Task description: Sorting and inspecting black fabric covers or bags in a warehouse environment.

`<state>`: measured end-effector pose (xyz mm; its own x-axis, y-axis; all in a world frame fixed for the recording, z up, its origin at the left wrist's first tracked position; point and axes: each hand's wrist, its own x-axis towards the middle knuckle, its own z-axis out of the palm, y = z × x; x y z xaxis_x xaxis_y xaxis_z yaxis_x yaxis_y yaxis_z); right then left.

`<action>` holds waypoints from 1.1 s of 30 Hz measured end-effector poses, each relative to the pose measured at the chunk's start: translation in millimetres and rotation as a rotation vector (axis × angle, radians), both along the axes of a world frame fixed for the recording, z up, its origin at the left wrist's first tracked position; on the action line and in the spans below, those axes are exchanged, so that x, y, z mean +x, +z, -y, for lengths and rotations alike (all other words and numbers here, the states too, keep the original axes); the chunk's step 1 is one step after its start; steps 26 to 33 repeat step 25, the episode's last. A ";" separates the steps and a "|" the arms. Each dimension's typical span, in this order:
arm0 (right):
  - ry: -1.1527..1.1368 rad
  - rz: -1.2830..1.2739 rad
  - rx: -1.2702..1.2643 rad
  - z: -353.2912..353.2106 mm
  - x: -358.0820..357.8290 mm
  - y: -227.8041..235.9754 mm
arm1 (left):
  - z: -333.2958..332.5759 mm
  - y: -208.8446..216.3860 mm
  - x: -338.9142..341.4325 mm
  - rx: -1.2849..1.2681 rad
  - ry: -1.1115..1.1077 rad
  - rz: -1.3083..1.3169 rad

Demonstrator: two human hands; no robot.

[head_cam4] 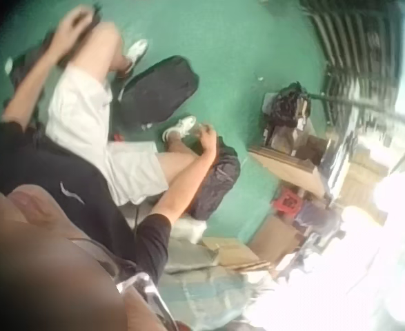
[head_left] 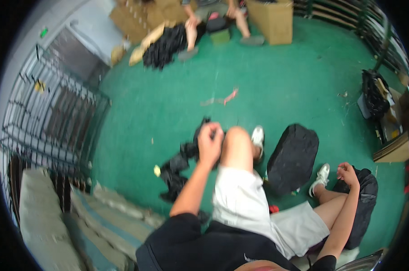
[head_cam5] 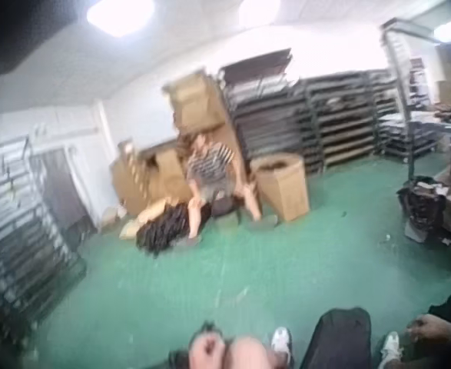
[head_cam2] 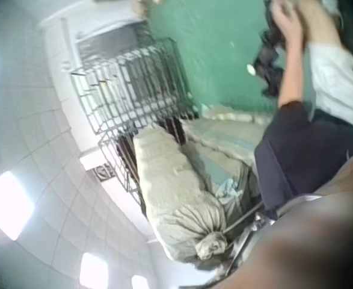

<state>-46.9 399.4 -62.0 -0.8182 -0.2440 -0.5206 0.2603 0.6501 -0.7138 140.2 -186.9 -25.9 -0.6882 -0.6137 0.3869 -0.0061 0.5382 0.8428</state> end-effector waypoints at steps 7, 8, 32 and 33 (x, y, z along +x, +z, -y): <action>0.037 -0.066 0.106 -101.7 15.5 -29.9 | 128.0 -148.7 87.2 0.128 0.415 0.518; 0.025 -0.064 0.120 -122.4 25.8 -29.4 | 126.0 -180.1 99.4 0.179 0.428 0.645; -0.420 0.179 0.114 -153.2 41.0 -33.4 | 103.2 -320.6 106.4 0.089 0.290 1.086; -0.420 0.179 0.114 -153.2 41.0 -33.4 | 103.2 -320.6 106.4 0.089 0.290 1.086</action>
